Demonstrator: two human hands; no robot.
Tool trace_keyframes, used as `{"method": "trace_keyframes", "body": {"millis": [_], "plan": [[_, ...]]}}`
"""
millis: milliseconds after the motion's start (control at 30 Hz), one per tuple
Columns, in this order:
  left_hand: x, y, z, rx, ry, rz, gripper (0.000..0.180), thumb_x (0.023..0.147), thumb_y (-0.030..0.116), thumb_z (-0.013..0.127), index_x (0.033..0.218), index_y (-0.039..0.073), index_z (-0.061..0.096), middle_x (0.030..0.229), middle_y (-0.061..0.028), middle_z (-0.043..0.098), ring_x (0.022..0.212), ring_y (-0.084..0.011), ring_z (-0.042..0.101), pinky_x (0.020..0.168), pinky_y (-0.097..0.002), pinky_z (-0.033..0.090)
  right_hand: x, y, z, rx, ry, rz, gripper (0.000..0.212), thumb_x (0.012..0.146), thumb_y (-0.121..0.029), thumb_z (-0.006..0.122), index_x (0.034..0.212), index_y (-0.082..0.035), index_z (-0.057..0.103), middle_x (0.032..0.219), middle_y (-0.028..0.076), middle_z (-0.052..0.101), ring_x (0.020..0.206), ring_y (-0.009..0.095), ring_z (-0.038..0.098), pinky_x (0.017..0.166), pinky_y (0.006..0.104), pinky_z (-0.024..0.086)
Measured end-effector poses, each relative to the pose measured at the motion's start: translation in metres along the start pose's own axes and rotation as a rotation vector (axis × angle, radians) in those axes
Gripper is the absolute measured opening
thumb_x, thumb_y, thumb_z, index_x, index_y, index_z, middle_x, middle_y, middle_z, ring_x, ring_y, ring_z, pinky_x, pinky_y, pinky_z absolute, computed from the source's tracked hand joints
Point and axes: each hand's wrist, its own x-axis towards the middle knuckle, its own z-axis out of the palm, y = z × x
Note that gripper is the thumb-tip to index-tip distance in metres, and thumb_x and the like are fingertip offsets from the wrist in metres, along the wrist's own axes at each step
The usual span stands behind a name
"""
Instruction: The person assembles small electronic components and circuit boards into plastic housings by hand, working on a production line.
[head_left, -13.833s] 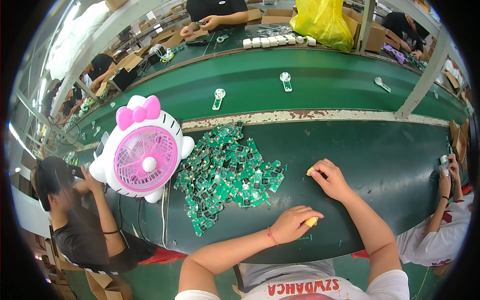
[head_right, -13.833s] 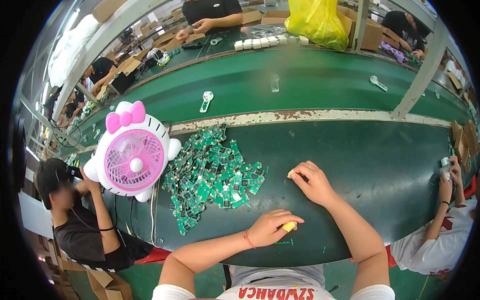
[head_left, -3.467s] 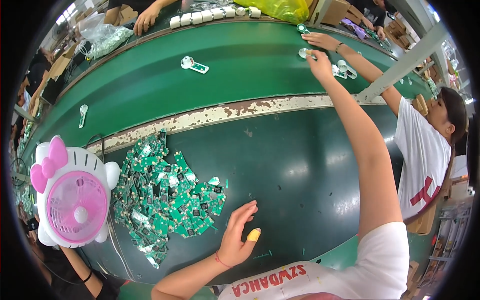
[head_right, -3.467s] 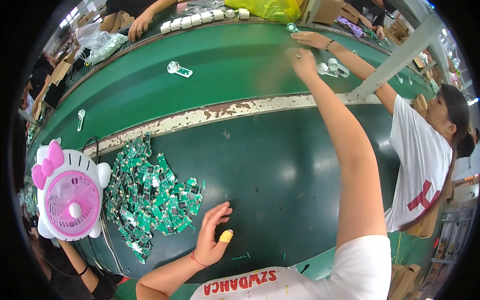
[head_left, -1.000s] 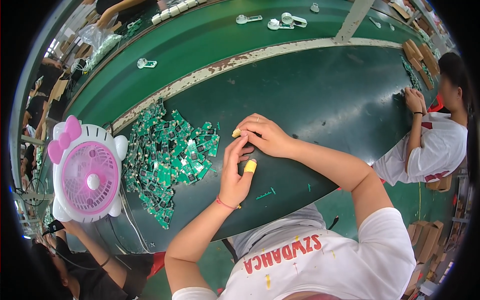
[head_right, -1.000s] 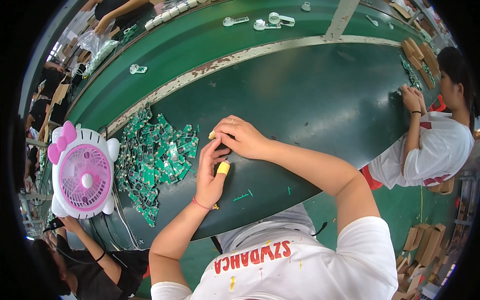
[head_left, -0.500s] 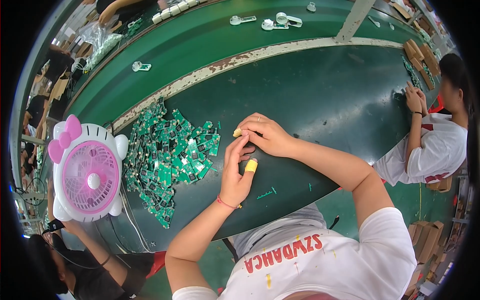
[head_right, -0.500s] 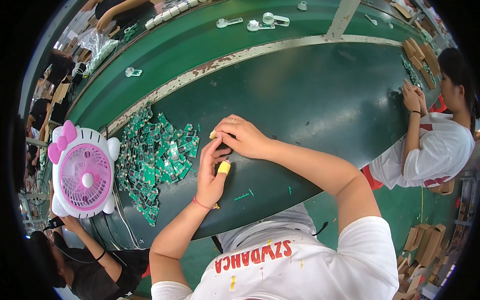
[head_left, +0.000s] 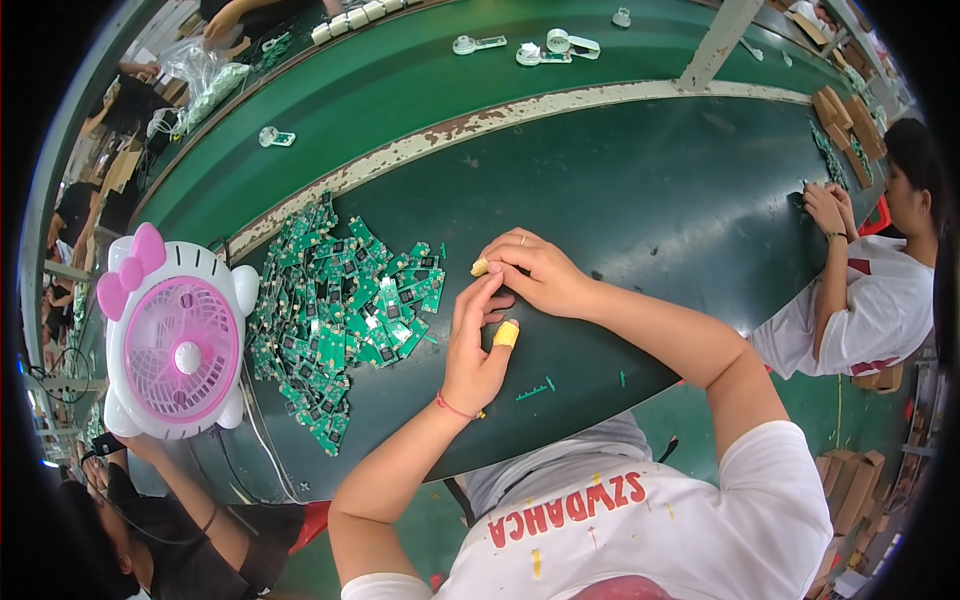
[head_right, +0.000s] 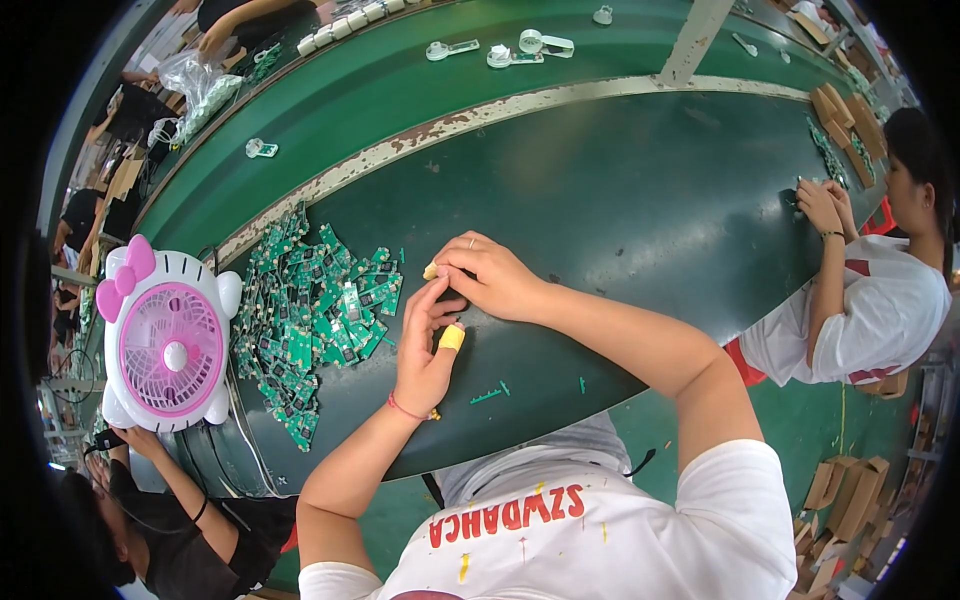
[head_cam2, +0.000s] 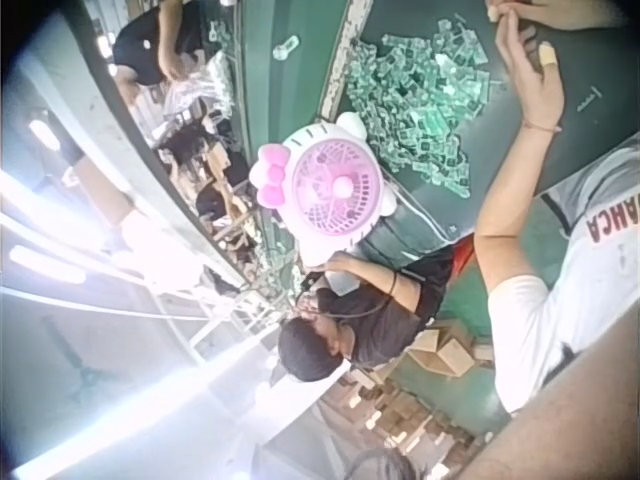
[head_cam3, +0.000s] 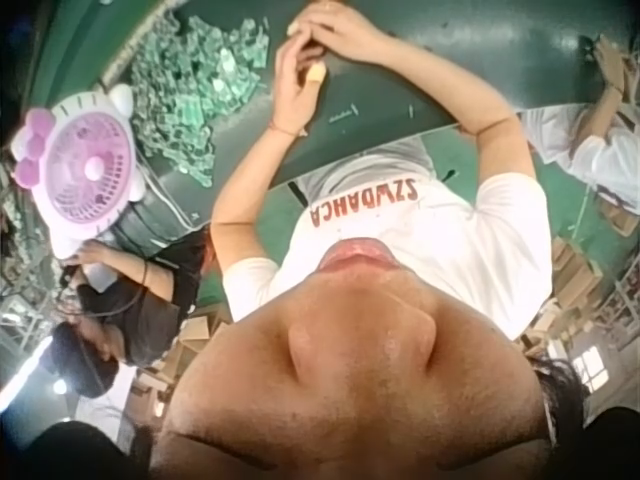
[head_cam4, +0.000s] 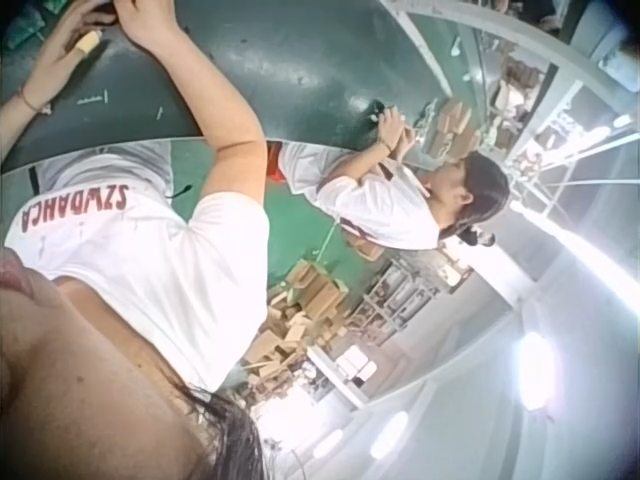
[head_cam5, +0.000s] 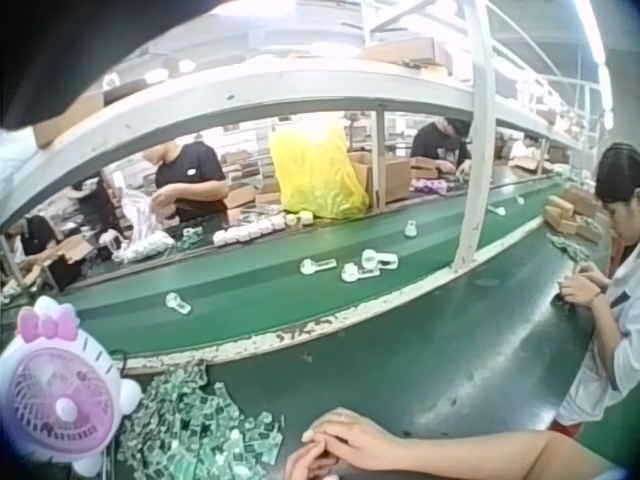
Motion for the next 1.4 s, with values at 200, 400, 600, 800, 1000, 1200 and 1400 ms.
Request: {"method": "trace_keyframes", "body": {"millis": [200,400,600,800,1000,1200,1400], "plan": [[0.001,0.001,0.001,-0.017,-0.007,-0.013,0.063,0.075,-0.013,0.048,0.135,0.005,0.038,0.136,-0.0133,0.036,0.108,-0.0251,0.054,0.090,-0.0326,0.045,0.000,-0.002,-0.004,-0.003,-0.031,0.027,0.017,0.090,-0.011,0.052,0.100,-0.002,0.063,0.100,0.008,0.063,0.098,0.026,0.056,0.085,0.0355,0.044],[0.000,0.002,-0.001,0.008,-0.006,-0.021,0.063,0.075,-0.014,0.049,0.135,0.004,0.038,0.135,-0.0138,0.037,0.108,-0.0245,0.054,0.090,-0.0325,0.045,0.000,-0.004,-0.002,0.005,-0.025,0.032,0.016,0.089,-0.009,0.052,0.100,-0.003,0.063,0.100,0.008,0.062,0.098,0.025,0.055,0.085,0.0352,0.045],[0.000,0.003,0.000,0.007,-0.006,-0.021,0.061,0.078,-0.010,0.051,0.135,0.005,0.038,0.134,-0.0134,0.038,0.108,-0.0238,0.054,0.090,-0.0322,0.045,0.000,-0.005,-0.003,0.010,-0.022,0.033,0.016,0.089,-0.008,0.052,0.099,-0.003,0.063,0.099,0.008,0.063,0.098,0.025,0.055,0.084,0.0352,0.045],[0.002,0.003,0.001,0.013,-0.005,-0.013,0.059,0.080,-0.009,0.052,0.135,0.004,0.038,0.134,-0.0137,0.039,0.108,-0.0232,0.054,0.089,-0.0316,0.045,0.002,-0.005,-0.006,-0.002,-0.024,0.018,0.016,0.090,-0.008,0.052,0.099,-0.002,0.063,0.098,0.008,0.063,0.097,0.025,0.056,0.084,0.0352,0.045],[-0.002,0.006,-0.004,0.034,-0.001,-0.008,0.056,0.083,-0.005,0.053,0.136,0.005,0.038,0.134,-0.0137,0.037,0.108,-0.0228,0.054,0.091,-0.0325,0.044,0.005,-0.009,0.000,0.006,-0.010,0.000,0.016,0.089,-0.009,0.053,0.098,-0.003,0.064,0.097,0.010,0.063,0.096,0.026,0.057,0.083,0.0361,0.046],[-0.001,0.009,0.000,-0.011,-0.009,0.004,0.059,0.083,-0.005,0.053,0.138,0.009,0.036,0.133,-0.0109,0.038,0.108,-0.0211,0.054,0.090,-0.0311,0.044,0.002,-0.008,-0.003,-0.013,0.000,-0.035,0.013,0.086,-0.004,0.053,0.095,-0.002,0.063,0.097,0.011,0.063,0.093,0.029,0.057,0.081,0.0363,0.046],[-0.002,0.009,0.001,-0.033,0.009,0.007,0.059,0.083,-0.006,0.052,0.137,0.009,0.037,0.132,-0.0103,0.038,0.109,-0.0216,0.053,0.090,-0.0314,0.044,0.001,-0.011,-0.003,-0.012,-0.018,0.040,0.014,0.088,-0.007,0.052,0.096,-0.003,0.064,0.100,0.010,0.062,0.098,0.028,0.056,0.081,0.0359,0.046]]}}
